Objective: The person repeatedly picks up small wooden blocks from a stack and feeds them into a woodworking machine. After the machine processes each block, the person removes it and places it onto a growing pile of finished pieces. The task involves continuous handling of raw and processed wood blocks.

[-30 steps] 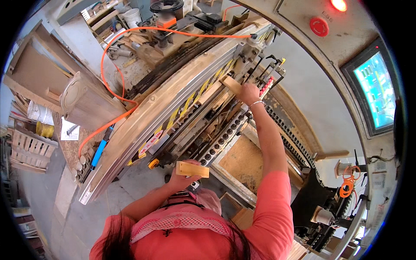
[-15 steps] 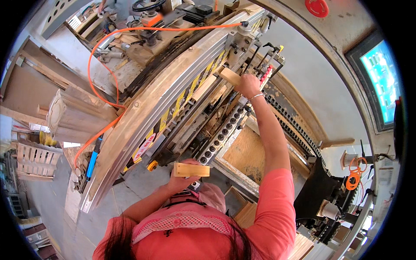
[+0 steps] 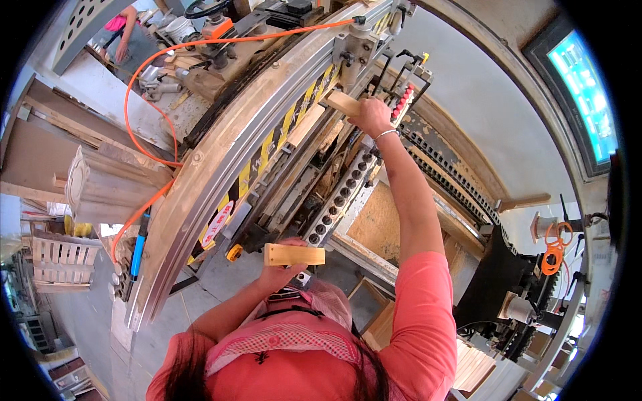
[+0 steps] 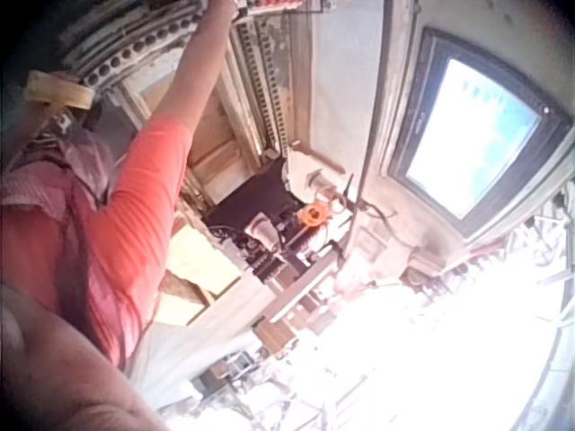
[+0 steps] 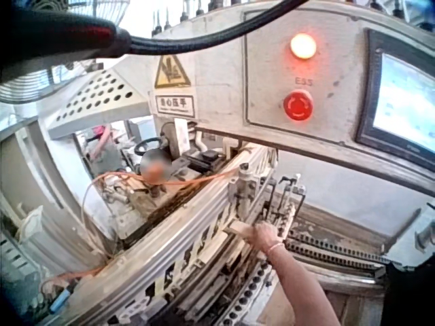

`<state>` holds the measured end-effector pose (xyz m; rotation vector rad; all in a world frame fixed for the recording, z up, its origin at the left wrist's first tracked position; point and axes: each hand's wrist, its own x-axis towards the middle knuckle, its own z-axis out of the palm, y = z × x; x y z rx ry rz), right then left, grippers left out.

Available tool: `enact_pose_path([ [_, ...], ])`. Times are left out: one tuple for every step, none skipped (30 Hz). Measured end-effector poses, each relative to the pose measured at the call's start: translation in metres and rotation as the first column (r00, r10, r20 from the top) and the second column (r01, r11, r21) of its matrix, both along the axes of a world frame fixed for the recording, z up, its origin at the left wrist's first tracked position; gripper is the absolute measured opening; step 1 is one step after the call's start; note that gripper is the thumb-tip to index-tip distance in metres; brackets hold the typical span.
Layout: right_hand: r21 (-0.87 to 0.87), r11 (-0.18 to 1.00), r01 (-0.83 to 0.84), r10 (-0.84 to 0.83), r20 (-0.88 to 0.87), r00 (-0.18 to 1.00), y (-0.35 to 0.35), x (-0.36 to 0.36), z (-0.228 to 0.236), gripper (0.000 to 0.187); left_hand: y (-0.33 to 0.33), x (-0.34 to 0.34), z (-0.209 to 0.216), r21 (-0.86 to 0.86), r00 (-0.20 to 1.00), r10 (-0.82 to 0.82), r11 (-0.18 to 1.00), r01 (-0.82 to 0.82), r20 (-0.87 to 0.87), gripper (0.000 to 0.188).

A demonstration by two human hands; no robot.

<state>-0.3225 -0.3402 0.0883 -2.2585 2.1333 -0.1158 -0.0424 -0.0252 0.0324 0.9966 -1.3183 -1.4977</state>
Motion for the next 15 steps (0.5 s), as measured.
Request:
enact_pose_path([
  [-0.03, 1.0, -0.003, 0.003, -0.006, 1.0, 0.001, 0.0, -0.001, 0.049, 0.0, 0.001, 0.002, 0.016, 1.0, 0.002, 1.0, -0.002, 0.029, 0.043],
  [-0.06, 0.998, -0.007, 0.006, -0.012, 1.0, 0.001, 0.001, -0.002, 0.051, -0.001, 0.002, 0.003, 0.018, 0.999, -0.017, 1.0, 0.016, 0.051, 0.043],
  [-0.094, 0.995, -0.013, 0.011, -0.016, 1.0, 0.001, 0.004, -0.001, 0.052, -0.003, 0.003, 0.005, 0.017, 0.997, -0.034, 0.999, 0.032, 0.075, 0.043],
  [-0.071, 0.997, -0.011, 0.01, -0.018, 1.0, 0.003, 0.005, 0.002, 0.051, -0.004, 0.004, 0.006, 0.017, 0.994, -0.05, 0.999, 0.048, 0.1, 0.044],
  [-0.047, 0.999, -0.01, 0.009, -0.021, 1.0, 0.006, 0.004, 0.005, 0.05, -0.003, 0.004, 0.006, 0.0, 0.995, -0.048, 0.999, 0.048, 0.086, 0.044],
  [-0.024, 1.0, -0.009, 0.008, -0.027, 1.0, 0.008, 0.004, 0.008, 0.049, -0.004, 0.003, 0.005, -0.018, 0.997, -0.046, 0.999, 0.047, 0.068, 0.044],
  [-0.007, 1.0, -0.004, 0.004, -0.04, 0.999, 0.008, 0.004, 0.009, 0.048, -0.004, 0.002, 0.005, -0.035, 0.998, -0.044, 0.998, 0.046, 0.051, 0.043],
  [0.011, 1.0, 0.001, -0.001, -0.052, 0.999, 0.009, 0.004, 0.01, 0.047, -0.004, 0.003, 0.007, -0.024, 0.998, -0.041, 0.999, 0.042, 0.051, 0.043],
  [0.029, 0.999, 0.015, -0.013, -0.068, 0.998, 0.01, 0.0, 0.01, 0.046, -0.005, 0.002, 0.013, -0.012, 0.998, -0.046, 0.999, 0.047, 0.046, 0.043],
  [-0.006, 1.0, -0.026, 0.025, -0.094, 0.995, 0.01, -0.005, 0.004, 0.046, -0.005, 0.001, 0.016, -0.001, 0.998, -0.051, 0.999, 0.052, 0.043, 0.043],
  [-0.019, 1.0, -0.024, 0.022, -0.094, 0.995, 0.008, -0.009, 0.001, 0.046, -0.007, 0.0, 0.015, -0.015, 0.997, -0.05, 0.999, 0.05, 0.053, 0.042],
  [-0.028, 0.999, -0.024, 0.022, -0.093, 0.995, 0.008, -0.007, 0.001, 0.046, -0.007, 0.0, 0.014, -0.024, 0.997, -0.046, 0.999, 0.048, 0.065, 0.042],
  [-0.037, 0.999, -0.024, 0.02, -0.092, 0.996, 0.009, -0.005, 0.0, 0.046, -0.006, 0.0, 0.012, -0.034, 0.996, -0.043, 0.998, 0.046, 0.077, 0.042],
  [-0.041, 0.999, -0.019, 0.016, -0.094, 0.995, 0.011, -0.004, 0.0, 0.045, -0.005, 0.0, 0.01, -0.014, 0.998, -0.037, 0.999, 0.038, 0.053, 0.042],
  [-0.046, 0.999, -0.011, 0.007, -0.083, 0.997, 0.012, -0.004, 0.0, 0.045, -0.004, -0.001, 0.007, 0.005, 0.999, -0.03, 1.0, 0.03, 0.029, 0.042],
])
